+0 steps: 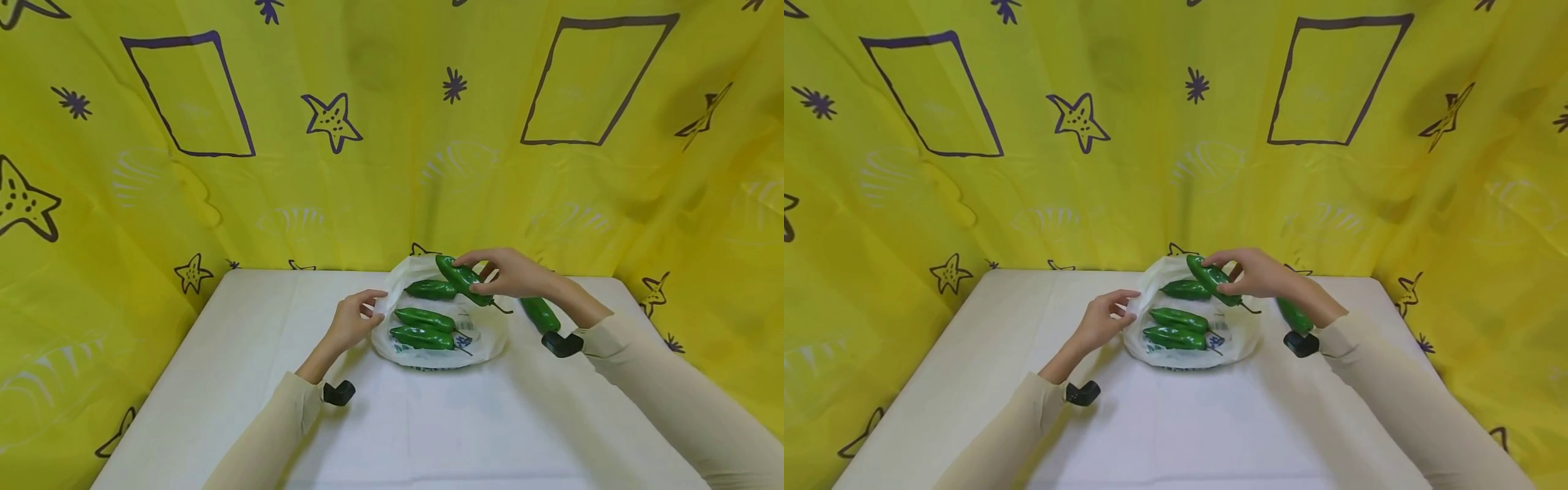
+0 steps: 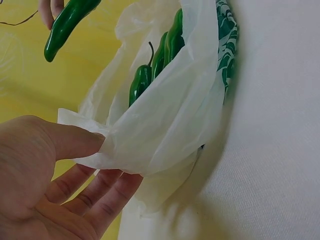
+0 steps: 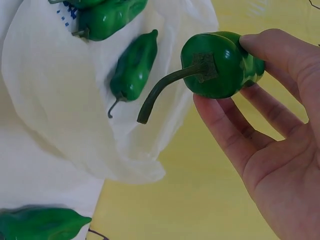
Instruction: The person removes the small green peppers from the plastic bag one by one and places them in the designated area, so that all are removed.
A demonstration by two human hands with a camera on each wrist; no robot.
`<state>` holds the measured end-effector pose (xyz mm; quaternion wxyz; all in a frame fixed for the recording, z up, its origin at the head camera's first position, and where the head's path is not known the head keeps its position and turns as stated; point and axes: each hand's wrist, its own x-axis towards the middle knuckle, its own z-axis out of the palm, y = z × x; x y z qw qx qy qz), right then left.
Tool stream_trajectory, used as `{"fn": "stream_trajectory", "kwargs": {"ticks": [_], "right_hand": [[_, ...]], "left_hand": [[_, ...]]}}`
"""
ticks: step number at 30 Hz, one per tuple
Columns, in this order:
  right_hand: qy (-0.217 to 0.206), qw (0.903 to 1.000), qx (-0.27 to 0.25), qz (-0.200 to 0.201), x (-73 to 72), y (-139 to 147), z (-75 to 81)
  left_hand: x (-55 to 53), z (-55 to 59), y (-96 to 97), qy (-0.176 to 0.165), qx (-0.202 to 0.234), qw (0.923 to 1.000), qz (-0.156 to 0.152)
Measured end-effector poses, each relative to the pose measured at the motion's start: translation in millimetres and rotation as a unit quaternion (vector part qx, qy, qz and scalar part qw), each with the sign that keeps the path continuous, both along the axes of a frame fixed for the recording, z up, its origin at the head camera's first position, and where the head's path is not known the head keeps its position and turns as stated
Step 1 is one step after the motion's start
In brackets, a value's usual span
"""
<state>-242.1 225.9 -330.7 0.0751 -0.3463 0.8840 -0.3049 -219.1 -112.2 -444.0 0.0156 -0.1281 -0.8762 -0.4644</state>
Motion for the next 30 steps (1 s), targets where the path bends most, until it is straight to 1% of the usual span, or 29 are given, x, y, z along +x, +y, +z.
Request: {"fn": "stream_trajectory", "kwargs": {"ticks": [5, 13, 18, 23, 30], "right_hand": [[0.01, 0.9999, -0.006, -0.005, 2.4, 12, 2.0], [0.008, 0.9991, -0.001, -0.042, 7.5, 37, 5.2], [0.016, 0.9981, 0.0, -0.06, 12.3, 54, 6.5], [0.02, 0.9963, 0.005, -0.083, 15.5, 73, 3.2], [0.0, 0.9927, -0.007, -0.121, 22.3, 99, -5.2]], "left_hand": [[-0.2, 0.2, 0.3, 0.004, 0.001, 1.0, -0.002], [0.2, 0.9, 1.6, 0.006, -0.001, 1.0, -0.004], [-0.4, 0.9, 1.7, 0.01, 0.001, 0.9999, -0.004], [-0.3, 0.6, 1.0, 0.007, 0.001, 1.0, 0.0], [0.1, 0.1, 0.4, 0.003, 0.001, 1.0, -0.001]]}}
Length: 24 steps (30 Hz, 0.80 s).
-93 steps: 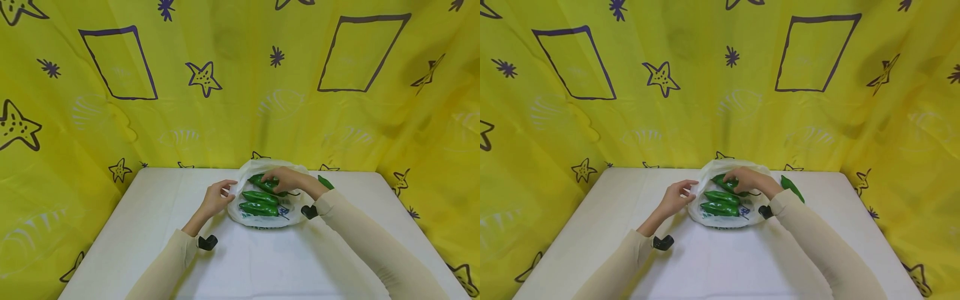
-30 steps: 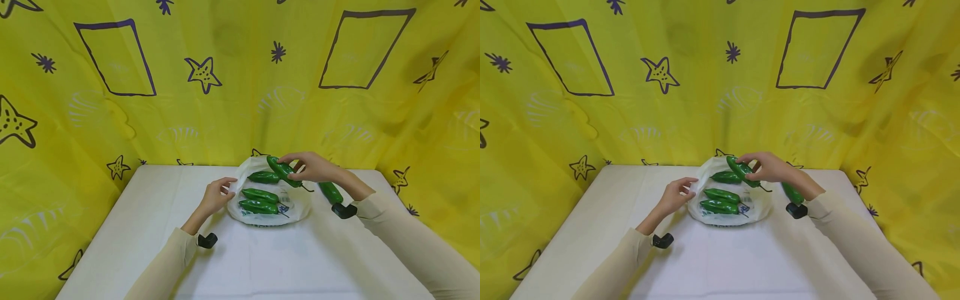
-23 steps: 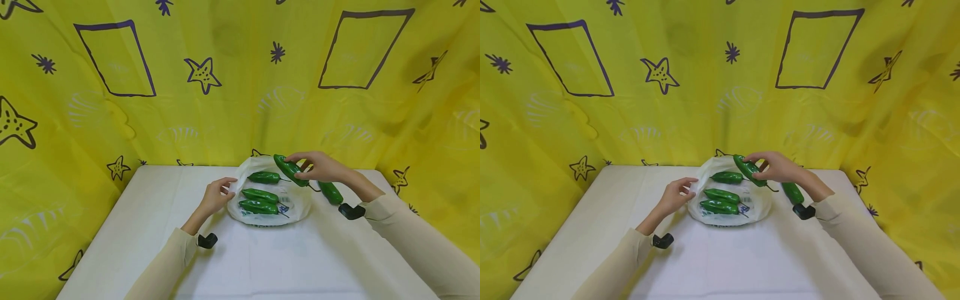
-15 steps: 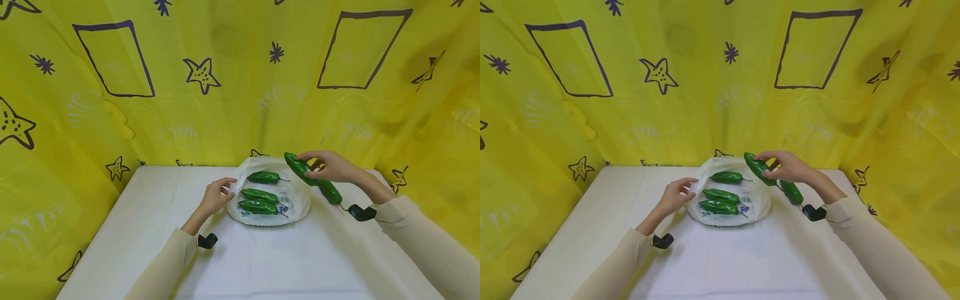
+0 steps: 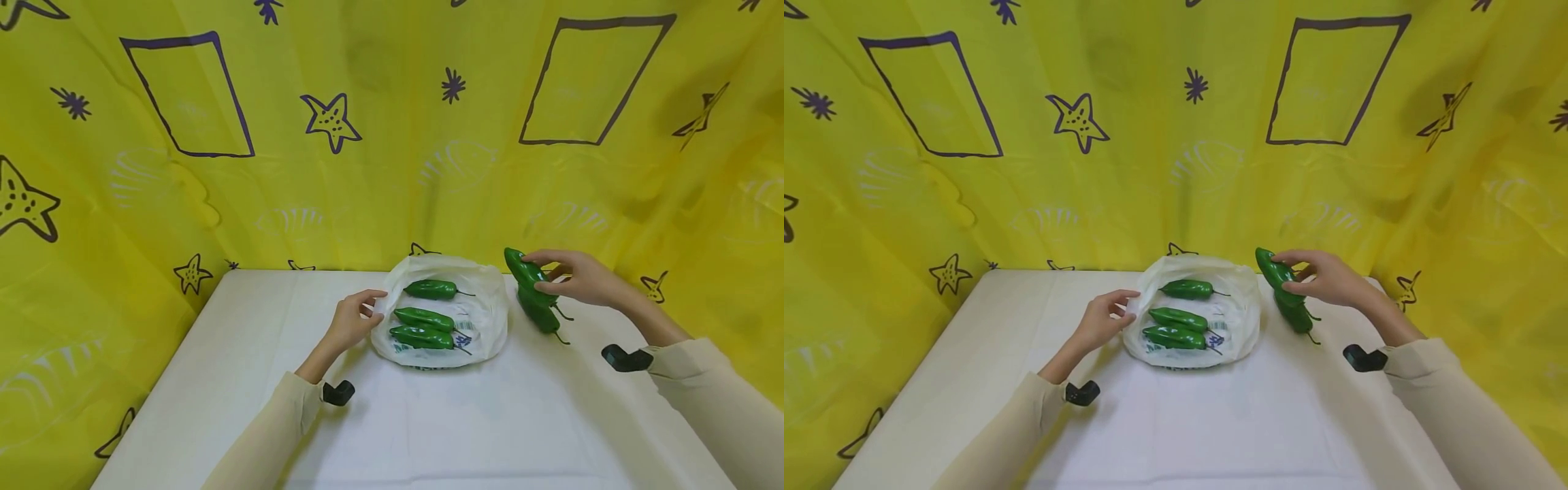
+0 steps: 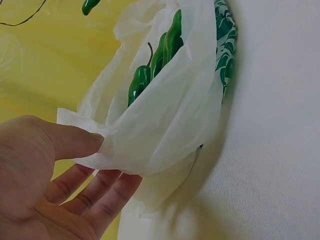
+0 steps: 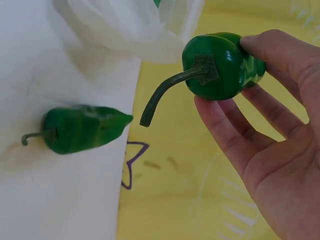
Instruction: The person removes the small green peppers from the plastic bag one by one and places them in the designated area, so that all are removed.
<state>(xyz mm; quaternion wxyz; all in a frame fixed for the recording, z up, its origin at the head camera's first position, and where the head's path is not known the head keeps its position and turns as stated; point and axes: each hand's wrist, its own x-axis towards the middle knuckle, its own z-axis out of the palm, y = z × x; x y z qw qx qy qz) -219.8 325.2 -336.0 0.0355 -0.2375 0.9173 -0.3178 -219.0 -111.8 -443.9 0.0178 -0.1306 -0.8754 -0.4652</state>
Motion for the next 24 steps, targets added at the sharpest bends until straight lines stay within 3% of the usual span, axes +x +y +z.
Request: {"fn": "stream_trajectory", "kwargs": {"ticks": [12, 19, 24], "right_hand": [[-0.003, 0.998, 0.004, -0.062, 7.6, 37, -12.9], [-0.026, 0.9956, -0.004, -0.09, 8.2, 56, -25.2], [-0.036, 0.9928, 0.008, -0.114, 8.2, 67, -36.4]], "left_hand": [[-0.9, -0.6, -0.8, 0.001, 0.009, 1.0, -0.003], [-2.0, -2.3, -2.4, 0.046, 0.009, 0.9988, -0.011], [-0.4, -1.9, -3.3, 0.043, 0.014, 0.9989, -0.012]]}}
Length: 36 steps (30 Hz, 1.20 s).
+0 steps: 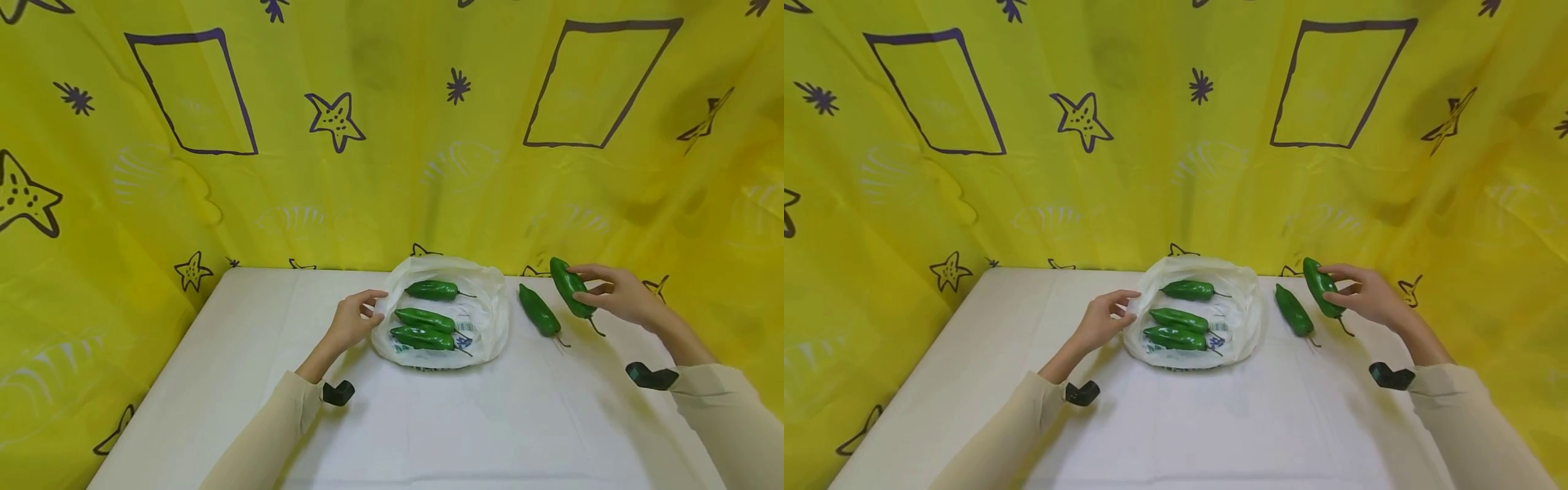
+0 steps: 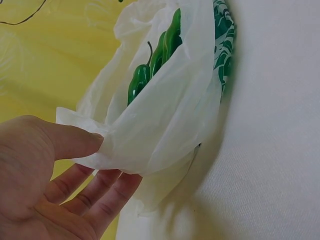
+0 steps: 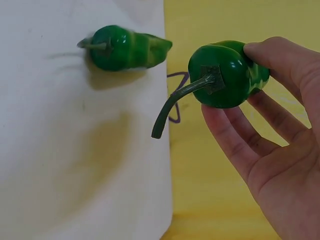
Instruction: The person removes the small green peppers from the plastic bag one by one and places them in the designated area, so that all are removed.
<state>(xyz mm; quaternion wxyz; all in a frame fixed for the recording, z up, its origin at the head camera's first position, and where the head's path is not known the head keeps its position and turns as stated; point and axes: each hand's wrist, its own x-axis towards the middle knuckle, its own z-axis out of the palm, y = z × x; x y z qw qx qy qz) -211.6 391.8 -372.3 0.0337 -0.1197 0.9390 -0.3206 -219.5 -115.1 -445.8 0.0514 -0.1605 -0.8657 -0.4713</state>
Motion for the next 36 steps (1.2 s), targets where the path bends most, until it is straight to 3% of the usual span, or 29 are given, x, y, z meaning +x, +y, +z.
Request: {"fn": "stream_trajectory", "kwargs": {"ticks": [17, 25, 32, 36], "right_hand": [[-0.015, 0.9994, -0.025, -0.017, -2.7, 21, -46.8], [0.0, 0.9985, -0.054, -0.001, -6.9, 19, -55.2], [-0.044, 0.9981, -0.044, -0.004, -5.2, 15, -57.9], [-0.05, 0.9981, -0.037, -0.005, -5.2, 14, -61.7]], "left_hand": [[1.8, -2.0, 0.8, -0.011, -0.005, 0.9999, 0.006], [1.6, -1.6, 0.2, -0.013, -0.007, 0.9999, 0.007], [1.4, -1.4, 0.3, -0.01, -0.005, 0.9999, 0.006], [0.3, -2.3, 0.7, -0.007, -0.005, 0.9999, 0.006]]}}
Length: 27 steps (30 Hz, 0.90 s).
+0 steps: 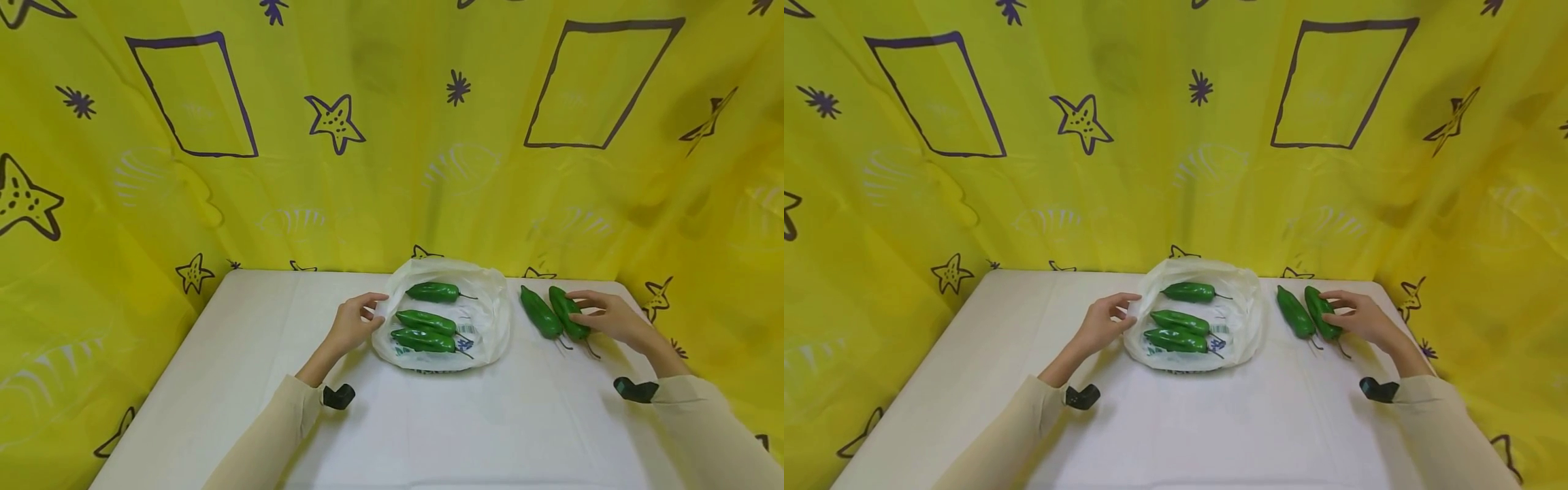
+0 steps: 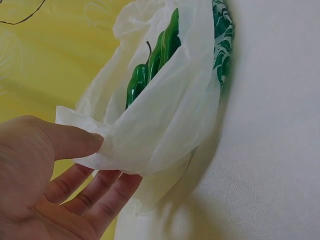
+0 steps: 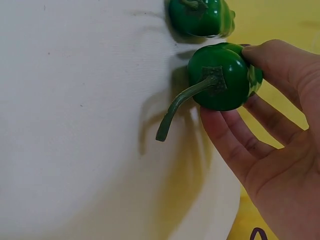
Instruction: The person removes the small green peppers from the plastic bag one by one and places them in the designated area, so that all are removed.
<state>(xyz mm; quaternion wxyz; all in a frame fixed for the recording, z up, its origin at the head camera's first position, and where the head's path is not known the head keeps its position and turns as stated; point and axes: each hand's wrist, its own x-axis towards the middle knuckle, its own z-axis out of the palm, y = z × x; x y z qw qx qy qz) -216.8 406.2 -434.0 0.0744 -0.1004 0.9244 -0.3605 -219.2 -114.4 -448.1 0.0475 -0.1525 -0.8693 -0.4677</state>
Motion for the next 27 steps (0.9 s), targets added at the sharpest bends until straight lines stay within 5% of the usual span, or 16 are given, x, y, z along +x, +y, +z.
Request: {"fn": "stream_trajectory", "kwargs": {"ticks": [27], "right_hand": [[-0.027, 0.9995, -0.016, -0.003, -4.3, 1, -11.8]], "left_hand": [[-0.1, -0.4, -0.1, -0.004, 0.004, 1.0, -0.001]]}}
